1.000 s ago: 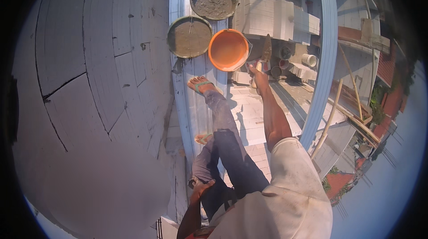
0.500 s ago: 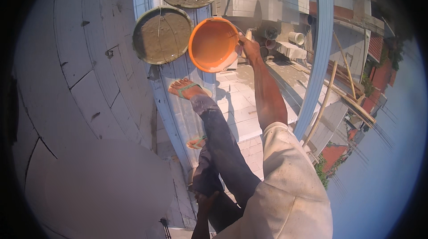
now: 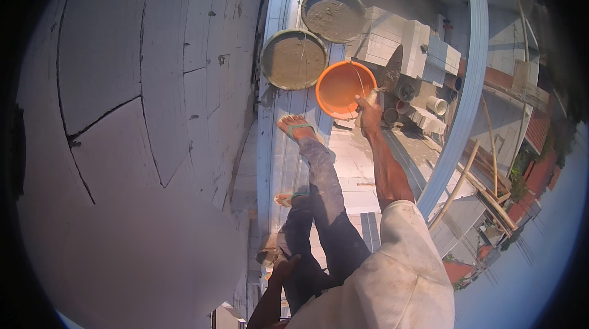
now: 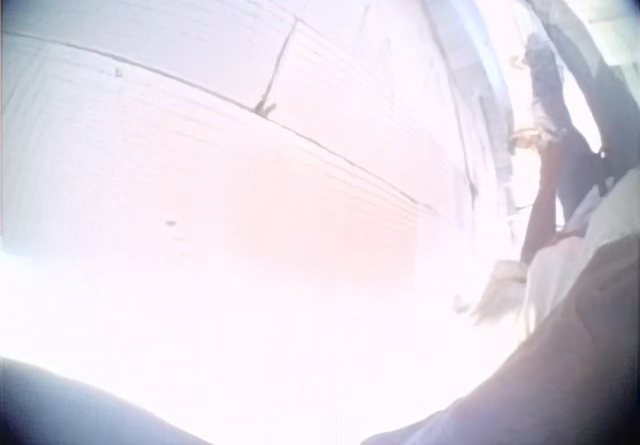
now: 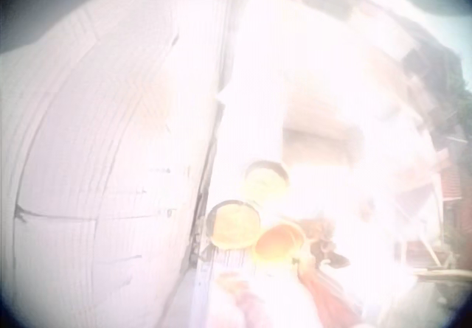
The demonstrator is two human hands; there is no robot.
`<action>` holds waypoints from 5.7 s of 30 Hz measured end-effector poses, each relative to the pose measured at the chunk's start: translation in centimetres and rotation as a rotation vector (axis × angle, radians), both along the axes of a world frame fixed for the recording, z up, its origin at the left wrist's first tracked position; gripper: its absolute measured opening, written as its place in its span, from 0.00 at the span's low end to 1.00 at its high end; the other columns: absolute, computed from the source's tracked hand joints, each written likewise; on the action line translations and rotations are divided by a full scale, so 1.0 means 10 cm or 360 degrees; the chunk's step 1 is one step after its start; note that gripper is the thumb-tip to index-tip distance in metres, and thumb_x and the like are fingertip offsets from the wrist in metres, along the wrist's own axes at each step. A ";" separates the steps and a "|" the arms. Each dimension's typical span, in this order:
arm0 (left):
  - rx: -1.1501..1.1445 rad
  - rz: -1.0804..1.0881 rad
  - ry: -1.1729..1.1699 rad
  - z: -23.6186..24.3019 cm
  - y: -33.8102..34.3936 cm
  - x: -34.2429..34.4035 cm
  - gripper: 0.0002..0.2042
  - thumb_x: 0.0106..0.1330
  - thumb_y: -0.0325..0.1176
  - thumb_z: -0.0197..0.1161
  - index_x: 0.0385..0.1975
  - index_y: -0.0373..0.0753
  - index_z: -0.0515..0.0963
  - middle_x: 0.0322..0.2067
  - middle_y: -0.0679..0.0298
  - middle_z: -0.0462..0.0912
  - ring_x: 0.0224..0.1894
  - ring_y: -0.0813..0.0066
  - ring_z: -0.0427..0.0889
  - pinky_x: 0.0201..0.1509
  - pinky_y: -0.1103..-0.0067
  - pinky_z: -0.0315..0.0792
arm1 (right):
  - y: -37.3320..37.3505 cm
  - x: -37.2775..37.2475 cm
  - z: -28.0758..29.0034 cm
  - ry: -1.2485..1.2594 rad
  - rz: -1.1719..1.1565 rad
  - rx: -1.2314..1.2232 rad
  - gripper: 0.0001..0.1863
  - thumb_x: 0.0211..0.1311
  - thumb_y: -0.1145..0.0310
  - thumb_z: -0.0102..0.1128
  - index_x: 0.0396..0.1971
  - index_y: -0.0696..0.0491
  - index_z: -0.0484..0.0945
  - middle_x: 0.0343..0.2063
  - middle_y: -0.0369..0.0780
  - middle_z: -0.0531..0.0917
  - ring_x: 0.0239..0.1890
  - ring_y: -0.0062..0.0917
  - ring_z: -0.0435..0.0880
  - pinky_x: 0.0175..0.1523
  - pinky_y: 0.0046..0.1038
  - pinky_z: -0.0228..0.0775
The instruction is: The person applies mortar to a wall using a trowel, places white rectangular tiles onto the mortar, and taps them into place with a hammer. The person repeats this process along the wall, occasionally adjusting the tiles and scooping more mortar from a bucket.
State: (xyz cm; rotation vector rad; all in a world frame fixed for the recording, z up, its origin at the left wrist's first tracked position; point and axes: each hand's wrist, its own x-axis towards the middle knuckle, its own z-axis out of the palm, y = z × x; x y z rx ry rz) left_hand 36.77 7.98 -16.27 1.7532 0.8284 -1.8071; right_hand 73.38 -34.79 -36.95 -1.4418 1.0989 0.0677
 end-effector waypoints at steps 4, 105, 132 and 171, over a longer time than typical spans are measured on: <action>-0.0029 0.0248 -0.0219 0.16 -0.13 -0.06 0.59 0.58 0.65 0.69 0.76 0.22 0.49 0.71 0.30 0.61 0.75 0.40 0.61 0.77 0.61 0.59 | 0.06 0.07 0.74 0.0000 -0.0045 -0.0051 0.12 0.60 0.64 0.73 0.28 0.54 0.79 0.22 0.33 0.76 0.25 0.20 0.75 0.34 0.27 0.67; 0.0359 0.4662 -0.1832 2.13 0.58 -2.26 0.17 0.73 0.26 0.54 0.59 0.29 0.70 0.53 0.53 0.78 0.58 0.58 0.80 0.64 0.63 0.79 | 6.11 -4.46 4.39 -0.1846 0.4833 0.0825 0.17 0.56 0.60 0.68 0.42 0.55 0.85 0.36 0.46 0.87 0.41 0.43 0.88 0.51 0.40 0.79; 0.0379 0.4388 -0.1695 1.90 0.53 -2.22 0.18 0.68 0.30 0.60 0.58 0.35 0.74 0.50 0.60 0.82 0.53 0.68 0.83 0.57 0.69 0.81 | 5.98 -4.21 4.21 -0.1191 0.4916 0.0466 0.29 0.53 0.53 0.72 0.51 0.58 0.84 0.44 0.48 0.89 0.44 0.40 0.89 0.55 0.37 0.81; 0.0187 0.1616 -0.0988 0.50 0.00 -2.49 0.28 0.59 0.45 0.74 0.51 0.28 0.81 0.48 0.38 0.85 0.53 0.54 0.86 0.56 0.66 0.77 | 3.17 -2.00 4.23 -0.0223 0.2979 -0.0352 0.22 0.57 0.57 0.71 0.44 0.58 0.83 0.33 0.41 0.87 0.36 0.30 0.84 0.45 0.34 0.76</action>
